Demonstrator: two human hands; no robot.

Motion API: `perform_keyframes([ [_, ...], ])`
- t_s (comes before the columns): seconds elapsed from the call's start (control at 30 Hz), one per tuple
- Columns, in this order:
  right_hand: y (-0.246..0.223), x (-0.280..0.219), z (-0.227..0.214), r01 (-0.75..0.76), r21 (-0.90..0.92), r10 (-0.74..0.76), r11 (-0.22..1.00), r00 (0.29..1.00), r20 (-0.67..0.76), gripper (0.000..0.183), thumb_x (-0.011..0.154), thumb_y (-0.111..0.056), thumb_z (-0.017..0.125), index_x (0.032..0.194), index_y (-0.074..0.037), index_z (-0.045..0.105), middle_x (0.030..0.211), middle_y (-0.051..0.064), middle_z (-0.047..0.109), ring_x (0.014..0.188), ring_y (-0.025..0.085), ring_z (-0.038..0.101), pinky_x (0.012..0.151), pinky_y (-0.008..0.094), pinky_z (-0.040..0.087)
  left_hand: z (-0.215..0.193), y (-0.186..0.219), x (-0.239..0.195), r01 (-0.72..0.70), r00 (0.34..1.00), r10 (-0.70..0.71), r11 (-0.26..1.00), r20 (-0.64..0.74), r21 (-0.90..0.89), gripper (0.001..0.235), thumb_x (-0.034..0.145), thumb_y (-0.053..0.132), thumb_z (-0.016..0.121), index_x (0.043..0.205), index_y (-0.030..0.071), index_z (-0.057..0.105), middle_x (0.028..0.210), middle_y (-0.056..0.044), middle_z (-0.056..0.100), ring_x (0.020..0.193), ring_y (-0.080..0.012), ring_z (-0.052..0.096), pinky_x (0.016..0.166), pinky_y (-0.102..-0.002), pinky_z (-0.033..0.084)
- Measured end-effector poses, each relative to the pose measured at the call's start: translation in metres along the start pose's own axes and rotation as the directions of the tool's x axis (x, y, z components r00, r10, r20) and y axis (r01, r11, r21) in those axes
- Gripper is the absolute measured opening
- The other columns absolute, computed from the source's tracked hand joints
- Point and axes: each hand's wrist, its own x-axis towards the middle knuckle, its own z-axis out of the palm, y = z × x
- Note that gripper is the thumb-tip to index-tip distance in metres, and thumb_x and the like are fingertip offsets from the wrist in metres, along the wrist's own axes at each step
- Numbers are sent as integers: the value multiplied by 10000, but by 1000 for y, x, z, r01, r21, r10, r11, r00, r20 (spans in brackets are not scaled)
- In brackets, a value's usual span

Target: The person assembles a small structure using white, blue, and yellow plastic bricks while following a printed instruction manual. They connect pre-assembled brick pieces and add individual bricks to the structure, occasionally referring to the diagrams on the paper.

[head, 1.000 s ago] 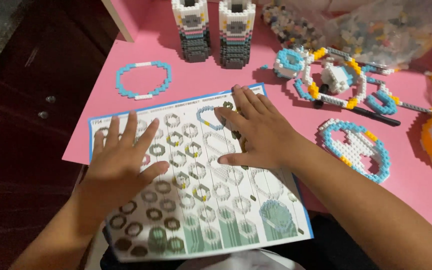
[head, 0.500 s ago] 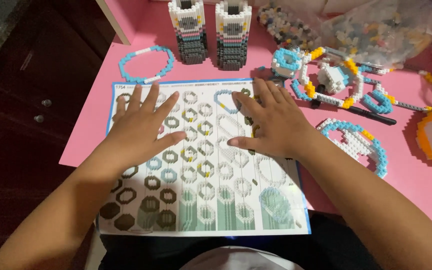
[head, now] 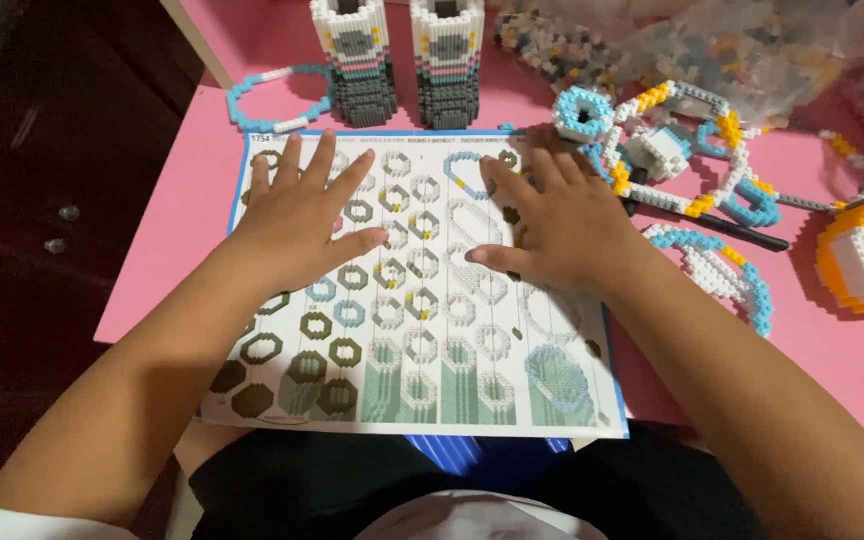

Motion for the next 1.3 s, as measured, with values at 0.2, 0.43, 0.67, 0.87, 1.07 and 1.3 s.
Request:
perform_keyframes([
  [0.2,-19,-55,-29,221,29,-220,975,975,-16,799,974,-583,669,1555,-74,464,1577,172,464,1514,393,357,1224,555,303,3,3,3,-47,998,50,993,-28,104,933,983,750,401,1709,232,127,1763,-221,35,1603,-490,-2,1228,-691,73],
  [0.43,49,-179,-56,-71,155,118,985,940,-320,549,805,-252,869,1309,-87,727,1322,121,719,1232,329,665,1043,477,527,3,68,4,-427,904,427,904,-34,6,932,1028,702,484,1713,181,126,1762,-203,-35,1589,-410,-59,1223,-612,-11],
  [0.67,70,-215,-7,-223,118,252,968,881,-400,615,719,-391,950,1280,-220,766,1348,138,656,1136,294,704,1007,425,555,40,100,56,-793,588,789,605,-176,64,791,1021,641,558,1622,148,407,1730,-185,267,1602,-394,176,1261,-578,120],
  [0.87,46,-186,-24,-401,297,481,866,830,-282,1011,632,-454,929,1426,15,516,1468,203,552,1419,384,473,1070,504,454,37,100,59,-800,596,792,599,-129,-20,761,1025,584,584,1631,163,394,1759,-139,189,1623,-353,78,1266,-577,38],
  [1.07,38,-151,-41,-590,398,658,702,752,-46,1055,650,-376,944,1560,-71,505,1160,145,673,931,317,659,765,444,511,39,96,63,-816,575,805,577,-145,-30,751,1024,579,582,1623,159,414,1750,-148,221,1614,-381,117,1270,-584,49],
  [1.3,34,-157,-32,-564,513,678,647,734,-47,1094,607,-334,959,1573,-136,487,1179,103,601,985,244,633,818,392,532,38,95,61,-811,583,801,582,-135,-47,719,1016,558,607,1594,159,453,1743,-154,237,1617,-376,113,1269,-591,47],
])
